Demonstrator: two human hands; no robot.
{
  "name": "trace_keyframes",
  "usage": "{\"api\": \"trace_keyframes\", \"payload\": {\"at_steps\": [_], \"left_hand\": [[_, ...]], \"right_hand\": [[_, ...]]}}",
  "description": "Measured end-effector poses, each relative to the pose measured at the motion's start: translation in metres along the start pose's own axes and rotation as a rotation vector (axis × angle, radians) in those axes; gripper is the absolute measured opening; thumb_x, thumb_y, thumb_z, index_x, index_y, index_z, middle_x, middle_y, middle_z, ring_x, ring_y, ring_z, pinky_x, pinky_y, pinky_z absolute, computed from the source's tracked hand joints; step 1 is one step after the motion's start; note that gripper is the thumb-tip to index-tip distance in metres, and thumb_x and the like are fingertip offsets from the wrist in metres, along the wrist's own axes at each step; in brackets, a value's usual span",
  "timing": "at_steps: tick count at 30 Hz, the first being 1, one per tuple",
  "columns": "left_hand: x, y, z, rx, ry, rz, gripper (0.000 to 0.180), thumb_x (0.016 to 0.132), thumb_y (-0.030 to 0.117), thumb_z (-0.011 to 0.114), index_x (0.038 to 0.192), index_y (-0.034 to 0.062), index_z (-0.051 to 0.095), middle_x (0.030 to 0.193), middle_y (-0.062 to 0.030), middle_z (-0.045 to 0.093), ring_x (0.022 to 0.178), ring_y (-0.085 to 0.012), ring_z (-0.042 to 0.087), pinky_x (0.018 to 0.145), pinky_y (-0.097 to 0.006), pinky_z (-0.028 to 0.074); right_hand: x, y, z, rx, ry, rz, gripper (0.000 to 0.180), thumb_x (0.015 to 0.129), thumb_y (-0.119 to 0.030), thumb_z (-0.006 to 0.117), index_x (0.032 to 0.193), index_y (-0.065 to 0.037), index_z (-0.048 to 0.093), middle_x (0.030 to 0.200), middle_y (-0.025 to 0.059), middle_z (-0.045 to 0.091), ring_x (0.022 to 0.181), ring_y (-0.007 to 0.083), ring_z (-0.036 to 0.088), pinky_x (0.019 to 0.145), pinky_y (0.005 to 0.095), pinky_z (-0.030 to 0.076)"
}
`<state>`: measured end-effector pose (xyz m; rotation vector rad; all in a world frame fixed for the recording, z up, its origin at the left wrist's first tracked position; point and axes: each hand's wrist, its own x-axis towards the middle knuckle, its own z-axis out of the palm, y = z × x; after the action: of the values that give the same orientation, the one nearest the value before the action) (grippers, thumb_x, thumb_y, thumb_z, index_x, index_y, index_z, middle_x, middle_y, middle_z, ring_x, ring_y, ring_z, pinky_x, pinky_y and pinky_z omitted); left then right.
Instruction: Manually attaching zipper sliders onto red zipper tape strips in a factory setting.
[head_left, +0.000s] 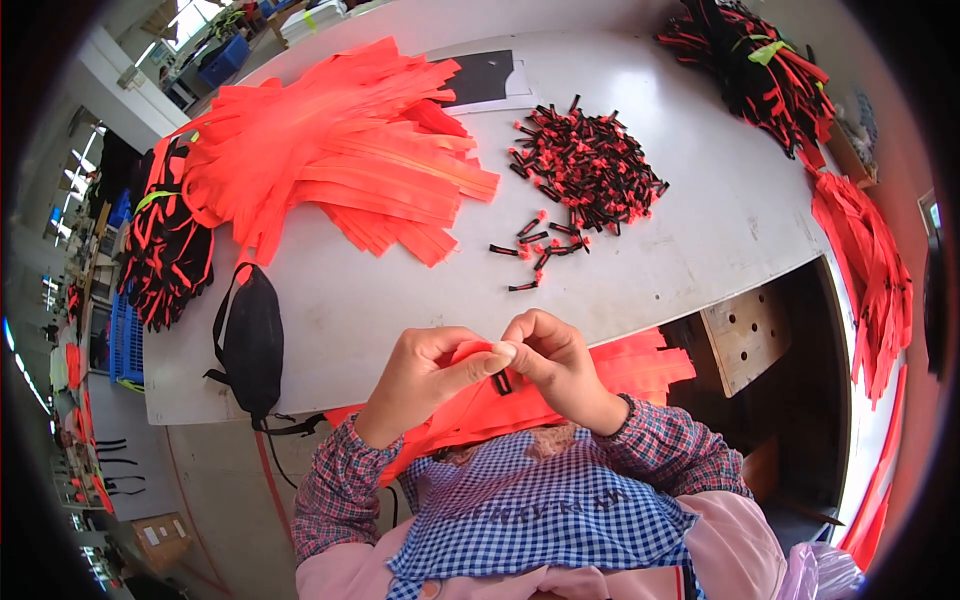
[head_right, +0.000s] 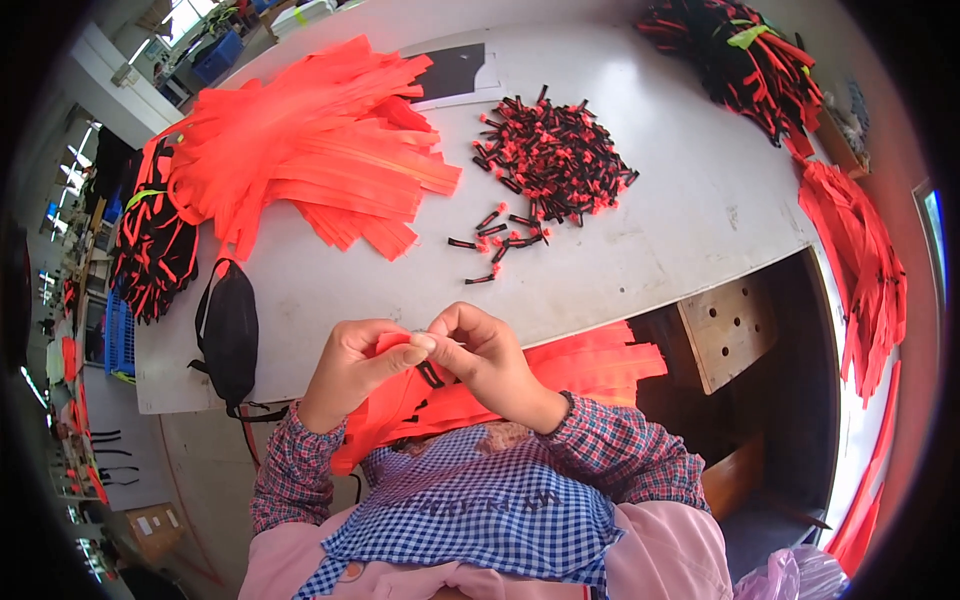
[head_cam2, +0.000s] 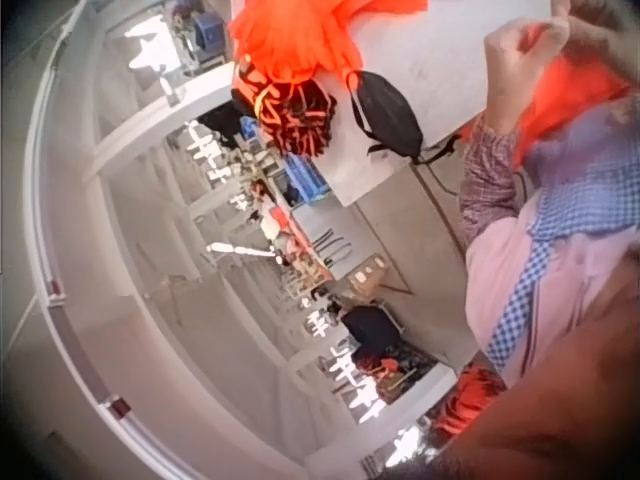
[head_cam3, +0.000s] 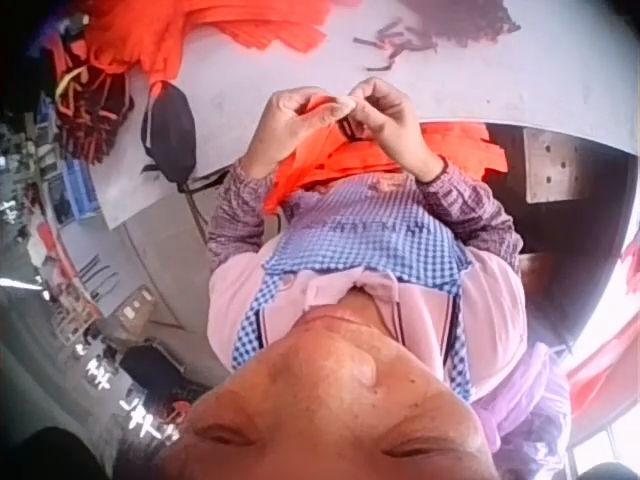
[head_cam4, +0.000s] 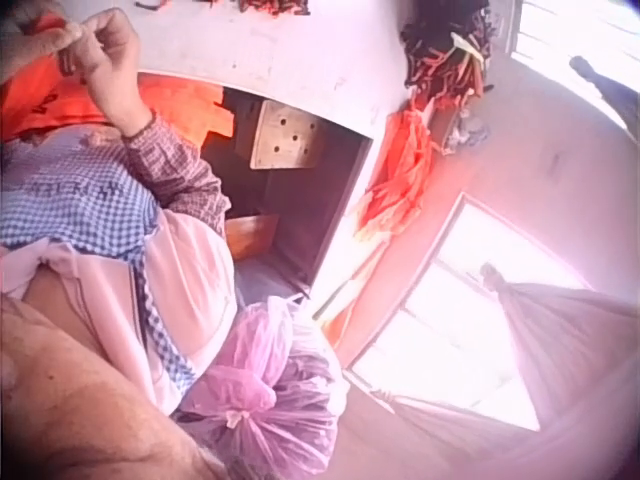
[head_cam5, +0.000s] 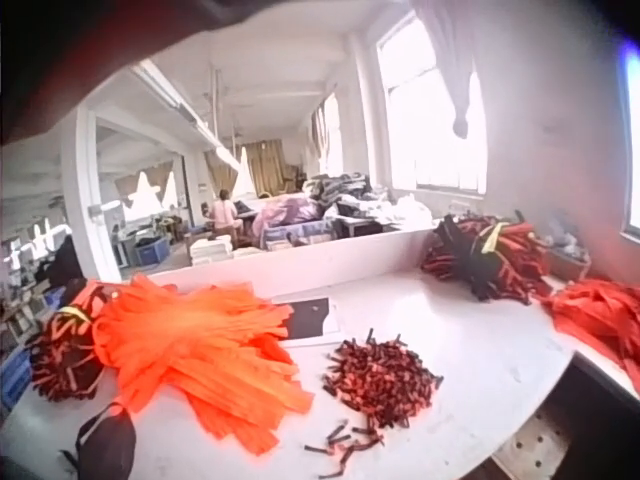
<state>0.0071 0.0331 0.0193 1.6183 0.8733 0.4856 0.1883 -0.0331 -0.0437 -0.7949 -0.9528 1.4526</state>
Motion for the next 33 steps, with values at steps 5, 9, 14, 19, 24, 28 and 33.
{"api": "trace_keyframes", "payload": {"at_steps": [5,9,14,19,24,28,33], "left_hand": [[0.013,-0.012,-0.001,-0.185,-0.141,0.128,0.024,0.092,0.023,0.072,0.088,-0.0005,0.069,0.069,0.002,0.057,0.068,-0.004,0.049,0.06,-0.025,0.043],[-0.014,-0.028,-0.005,-0.059,-0.254,0.065,0.029,0.09,0.023,0.073,0.105,-0.0014,0.07,0.089,-0.0051,0.071,0.082,-0.0081,0.059,0.075,-0.029,0.049],[-0.039,-0.048,-0.021,-0.188,-0.345,0.012,0.035,0.088,0.025,0.073,0.109,-0.0026,0.068,0.096,-0.0112,0.073,0.086,-0.0121,0.063,0.081,-0.031,0.05],[-0.058,-0.098,-0.055,0.13,-0.503,-0.04,0.039,0.076,0.022,0.081,0.103,-0.0032,0.069,0.09,-0.0141,0.072,0.082,-0.0206,0.064,0.075,-0.036,0.05],[-0.088,-0.158,-0.122,0.316,-0.483,-0.088,0.041,0.072,0.021,0.084,0.106,0.0009,0.072,0.094,-0.0132,0.074,0.084,-0.0219,0.066,0.075,-0.036,0.05],[-0.105,-0.144,-0.174,0.49,-0.312,-0.285,0.037,0.069,0.024,0.082,0.099,0.0029,0.074,0.089,-0.0143,0.073,0.082,-0.0282,0.067,0.072,-0.041,0.051],[-0.098,-0.101,-0.143,0.782,-0.128,-0.081,0.029,0.067,0.02,0.076,0.09,0.0022,0.072,0.086,-0.017,0.07,0.084,-0.0364,0.067,0.072,-0.047,0.051]], "right_hand": [[-0.002,0.002,0.009,0.12,0.17,-0.031,0.011,0.102,-0.017,0.058,0.097,-0.008,0.057,0.085,-0.0031,0.059,0.07,0.0044,0.055,0.061,0.0214,0.046],[0.026,-0.025,-0.012,0.147,0.561,-0.186,0.029,0.104,-0.029,0.051,0.118,-0.005,0.06,0.112,0.0043,0.063,0.102,0.0141,0.061,0.09,0.0344,0.051],[0.036,-0.054,-0.143,-1.184,0.738,-0.787,0.036,0.102,-0.017,0.054,0.132,0.003,0.054,0.125,0.0128,0.06,0.111,0.0188,0.061,0.099,0.0361,0.05],[0.015,-0.098,-0.158,-1.146,0.699,-0.826,0.037,0.09,-0.012,0.069,0.122,0.005,0.059,0.106,0.0225,0.067,0.091,0.039,0.065,0.081,0.0479,0.052],[-0.034,-0.07,-0.237,-1.24,0.656,-0.489,0.039,0.093,-0.016,0.064,0.127,0.002,0.057,0.116,0.0228,0.063,0.102,0.0406,0.062,0.087,0.0484,0.051],[-0.088,-0.058,-0.289,-1.659,0.456,0.325,0.054,0.096,-0.04,0.056,0.136,-0.002,0.054,0.133,0.0222,0.055,0.118,0.041,0.055,0.101,0.0473,0.043],[-0.052,-0.058,-0.115,-1.789,0.172,0.126,0.044,0.09,-0.013,0.071,0.129,0.002,0.057,0.125,0.0222,0.059,0.111,0.039,0.058,0.094,0.0485,0.048]]}}
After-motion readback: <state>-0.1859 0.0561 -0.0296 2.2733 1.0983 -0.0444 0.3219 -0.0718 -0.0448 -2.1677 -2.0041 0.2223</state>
